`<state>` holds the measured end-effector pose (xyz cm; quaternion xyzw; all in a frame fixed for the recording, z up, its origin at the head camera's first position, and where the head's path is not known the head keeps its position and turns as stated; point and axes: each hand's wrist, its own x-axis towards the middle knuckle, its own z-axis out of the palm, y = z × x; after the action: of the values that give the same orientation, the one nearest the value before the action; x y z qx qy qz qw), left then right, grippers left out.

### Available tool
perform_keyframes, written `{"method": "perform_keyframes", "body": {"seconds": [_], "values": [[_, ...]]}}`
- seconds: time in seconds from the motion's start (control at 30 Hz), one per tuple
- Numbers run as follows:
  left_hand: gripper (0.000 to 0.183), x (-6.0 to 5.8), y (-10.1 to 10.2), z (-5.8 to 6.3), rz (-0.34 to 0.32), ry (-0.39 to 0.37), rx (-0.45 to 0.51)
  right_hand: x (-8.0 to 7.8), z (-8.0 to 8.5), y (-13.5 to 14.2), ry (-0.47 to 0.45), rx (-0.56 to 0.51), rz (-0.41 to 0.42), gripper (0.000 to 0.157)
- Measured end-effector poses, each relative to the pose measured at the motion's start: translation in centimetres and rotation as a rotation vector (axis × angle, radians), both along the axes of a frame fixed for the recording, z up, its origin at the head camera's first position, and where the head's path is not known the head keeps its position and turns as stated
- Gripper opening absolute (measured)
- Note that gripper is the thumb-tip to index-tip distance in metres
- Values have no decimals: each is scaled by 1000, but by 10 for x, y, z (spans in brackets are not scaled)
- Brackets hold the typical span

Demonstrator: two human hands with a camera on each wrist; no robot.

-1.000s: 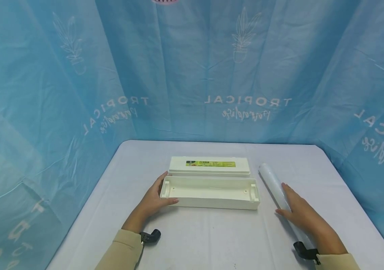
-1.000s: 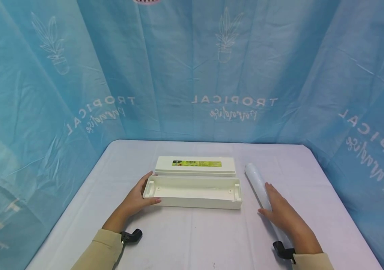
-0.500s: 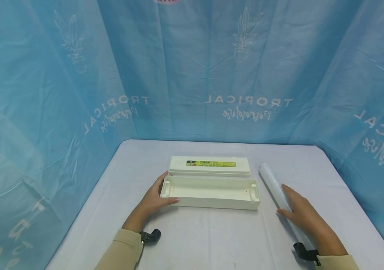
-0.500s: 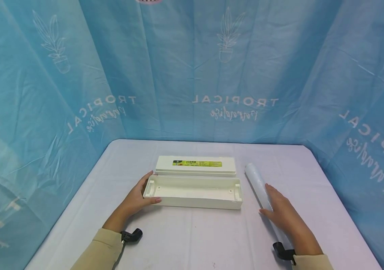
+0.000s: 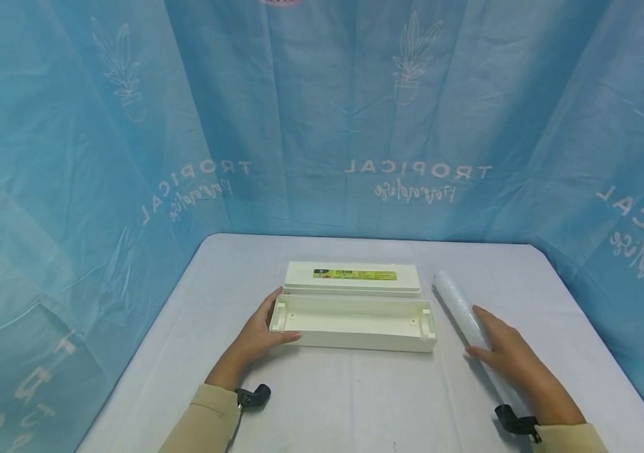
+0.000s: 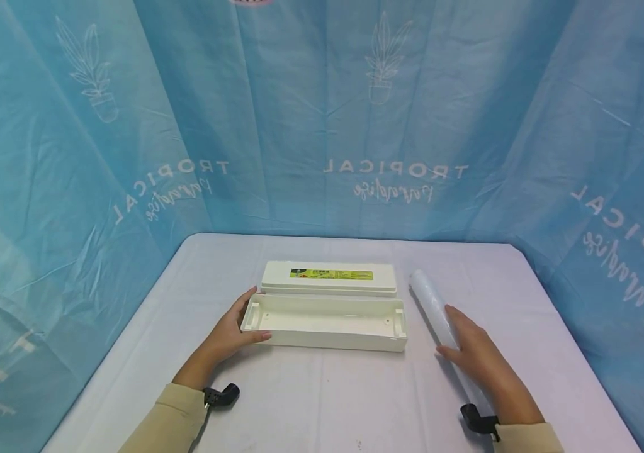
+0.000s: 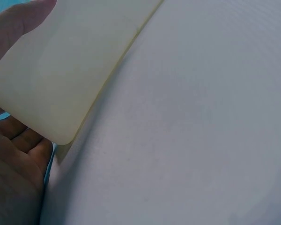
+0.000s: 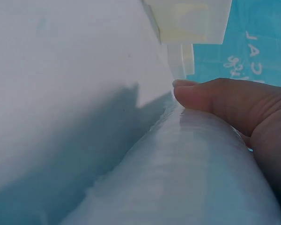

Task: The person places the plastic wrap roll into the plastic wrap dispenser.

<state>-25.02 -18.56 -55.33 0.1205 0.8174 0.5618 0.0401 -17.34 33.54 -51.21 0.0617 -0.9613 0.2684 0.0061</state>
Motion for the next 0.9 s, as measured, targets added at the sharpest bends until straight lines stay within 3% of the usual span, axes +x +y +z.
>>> {"method": "perform_keyframes", "body": {"seconds": [0.6,0.9], "values": [[121,1,0,-1,-1,8,-3,-7,14,0,-15,-35,-23,93],[120,1,-1,-1,-5,6,6,-11,17,1,25,-58,-5,89]]}}
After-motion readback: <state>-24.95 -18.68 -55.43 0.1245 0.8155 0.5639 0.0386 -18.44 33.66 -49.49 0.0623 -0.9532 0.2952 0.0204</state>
